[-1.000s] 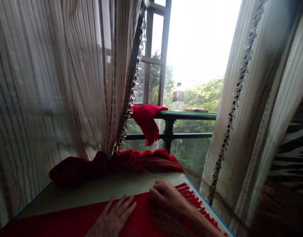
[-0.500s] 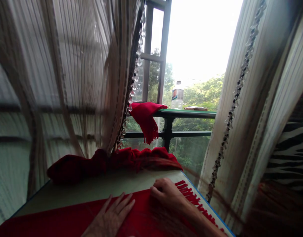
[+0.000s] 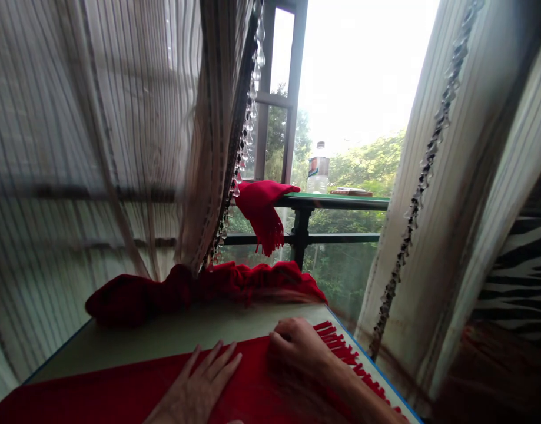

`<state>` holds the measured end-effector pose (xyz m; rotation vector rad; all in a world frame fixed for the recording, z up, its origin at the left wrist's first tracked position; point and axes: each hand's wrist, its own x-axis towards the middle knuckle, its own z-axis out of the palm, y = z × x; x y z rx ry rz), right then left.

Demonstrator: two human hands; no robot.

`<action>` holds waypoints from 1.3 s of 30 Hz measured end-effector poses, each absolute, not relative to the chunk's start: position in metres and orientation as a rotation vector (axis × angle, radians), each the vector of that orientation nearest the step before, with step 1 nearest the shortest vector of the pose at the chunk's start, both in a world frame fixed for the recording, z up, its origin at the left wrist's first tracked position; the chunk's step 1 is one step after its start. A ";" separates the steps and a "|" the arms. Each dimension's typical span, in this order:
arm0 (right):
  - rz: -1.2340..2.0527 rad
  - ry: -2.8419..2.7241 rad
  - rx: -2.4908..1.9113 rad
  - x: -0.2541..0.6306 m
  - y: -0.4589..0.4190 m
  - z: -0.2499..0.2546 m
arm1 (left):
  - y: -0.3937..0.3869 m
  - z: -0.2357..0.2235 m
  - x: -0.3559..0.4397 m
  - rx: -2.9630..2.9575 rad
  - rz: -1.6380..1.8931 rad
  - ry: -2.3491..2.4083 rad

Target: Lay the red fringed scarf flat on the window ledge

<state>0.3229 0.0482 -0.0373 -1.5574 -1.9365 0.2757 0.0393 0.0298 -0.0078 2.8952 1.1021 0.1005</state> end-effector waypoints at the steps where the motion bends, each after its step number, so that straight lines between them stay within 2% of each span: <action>1: 0.273 -1.936 -1.550 0.322 0.048 -0.037 | 0.030 -0.010 0.040 2.900 0.117 1.119; 16: 0.400 -2.009 -1.463 0.319 0.042 -0.029 | 0.023 0.017 0.038 2.860 0.137 0.993; 24: 0.452 -2.007 -1.489 0.321 0.042 -0.030 | 0.033 -0.006 0.040 2.869 0.169 1.055; 29: 0.459 -2.023 -1.514 0.322 0.042 -0.032 | 0.032 0.000 0.035 2.804 0.163 0.903; 39: 0.443 -2.038 -1.510 0.323 0.045 -0.036 | 0.034 0.000 0.031 2.792 0.177 0.908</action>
